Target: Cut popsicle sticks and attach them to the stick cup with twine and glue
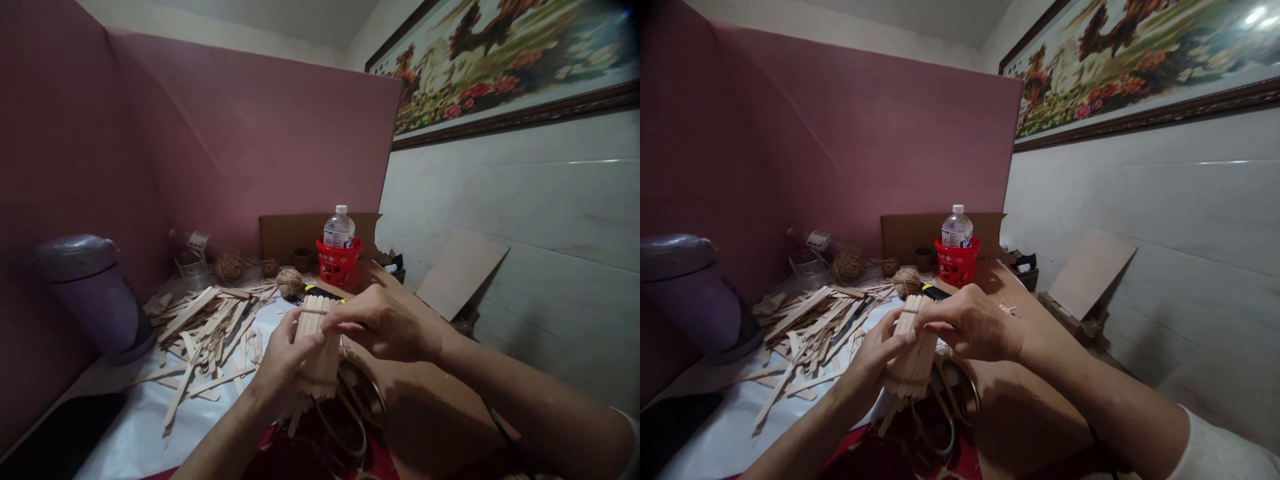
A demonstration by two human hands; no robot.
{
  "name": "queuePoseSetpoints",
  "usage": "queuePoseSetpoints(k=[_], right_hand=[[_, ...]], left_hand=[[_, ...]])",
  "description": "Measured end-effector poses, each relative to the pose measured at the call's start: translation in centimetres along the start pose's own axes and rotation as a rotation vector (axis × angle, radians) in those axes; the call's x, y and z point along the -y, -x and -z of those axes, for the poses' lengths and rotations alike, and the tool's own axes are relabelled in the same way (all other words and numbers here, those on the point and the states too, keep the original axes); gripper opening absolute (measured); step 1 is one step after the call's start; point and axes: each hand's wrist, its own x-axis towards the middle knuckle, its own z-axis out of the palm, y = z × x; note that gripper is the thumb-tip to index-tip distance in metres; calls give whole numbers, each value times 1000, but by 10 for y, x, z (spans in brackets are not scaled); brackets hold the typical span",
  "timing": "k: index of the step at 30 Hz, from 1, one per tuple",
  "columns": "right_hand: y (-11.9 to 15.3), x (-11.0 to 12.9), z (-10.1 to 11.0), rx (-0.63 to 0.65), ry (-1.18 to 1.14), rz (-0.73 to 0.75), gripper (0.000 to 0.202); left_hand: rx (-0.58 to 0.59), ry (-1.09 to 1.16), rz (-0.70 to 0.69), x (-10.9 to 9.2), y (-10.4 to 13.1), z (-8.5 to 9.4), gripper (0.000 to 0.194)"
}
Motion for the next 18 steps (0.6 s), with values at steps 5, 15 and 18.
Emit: queuePoseSetpoints(k=[5, 15, 18], right_hand=[[-1, -1, 1, 29, 17, -11, 18], [2, -12, -3, -141, -248, -109, 15], [6, -7, -15, -451, -200, -290, 6]], left_hand=[[5, -1, 4, 1, -1, 0, 46], [13, -29, 33, -2, 1, -1, 44], [16, -6, 36, -3, 2, -1, 45]])
